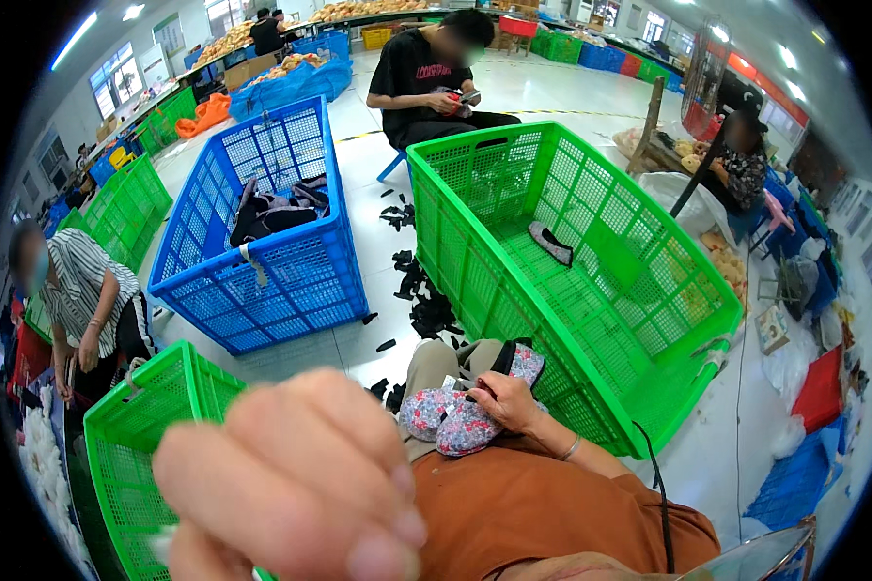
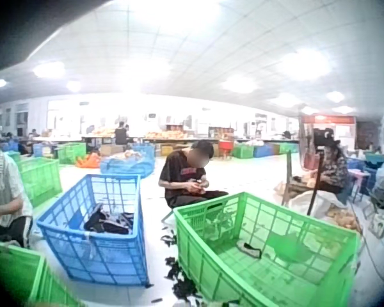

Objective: The person sits on the floor and uses scissors to trim excess fabric and loose threads from the edges of floral-patterned slip-on shoes. They handle the shoes one at a time, turning them over to access different sides and cutting along the seams and soles.

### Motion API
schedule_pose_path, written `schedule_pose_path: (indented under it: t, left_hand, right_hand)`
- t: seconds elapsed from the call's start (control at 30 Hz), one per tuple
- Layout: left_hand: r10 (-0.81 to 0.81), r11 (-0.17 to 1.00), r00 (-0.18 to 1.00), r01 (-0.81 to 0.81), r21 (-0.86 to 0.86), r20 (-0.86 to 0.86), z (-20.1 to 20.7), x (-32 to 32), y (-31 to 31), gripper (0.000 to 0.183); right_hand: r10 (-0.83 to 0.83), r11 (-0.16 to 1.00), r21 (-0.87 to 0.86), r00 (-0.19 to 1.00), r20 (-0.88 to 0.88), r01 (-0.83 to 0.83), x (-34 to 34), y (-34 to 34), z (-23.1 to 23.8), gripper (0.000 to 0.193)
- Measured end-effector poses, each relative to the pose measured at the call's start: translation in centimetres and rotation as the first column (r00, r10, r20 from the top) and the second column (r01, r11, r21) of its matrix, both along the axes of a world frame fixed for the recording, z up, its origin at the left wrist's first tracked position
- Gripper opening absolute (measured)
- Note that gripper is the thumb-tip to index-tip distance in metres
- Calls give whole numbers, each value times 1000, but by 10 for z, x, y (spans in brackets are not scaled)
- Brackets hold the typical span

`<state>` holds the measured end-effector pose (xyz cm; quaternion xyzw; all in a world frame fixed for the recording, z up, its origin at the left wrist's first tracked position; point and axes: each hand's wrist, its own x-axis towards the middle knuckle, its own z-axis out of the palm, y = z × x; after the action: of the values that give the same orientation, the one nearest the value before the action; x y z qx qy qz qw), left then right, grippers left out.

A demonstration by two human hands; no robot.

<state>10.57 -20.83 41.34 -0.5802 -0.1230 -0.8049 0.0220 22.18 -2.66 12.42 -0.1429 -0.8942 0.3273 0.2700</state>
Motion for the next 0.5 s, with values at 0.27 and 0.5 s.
schedule_pose_path:
  t: [0.27, 0.5]
  left_hand:
    - [-305, 952, 791, 248, -178, -531, 23, -27, -1, 25]
    - [-462, 768, 864, 276, -578, -201, 20, -22, -30, 18]
  right_hand:
    - [11, 1000, 24, 1000, -22, -10, -4, 5, -3, 26]
    - [4, 1000, 20, 999, -44, -3, -6, 5, -10, 25]
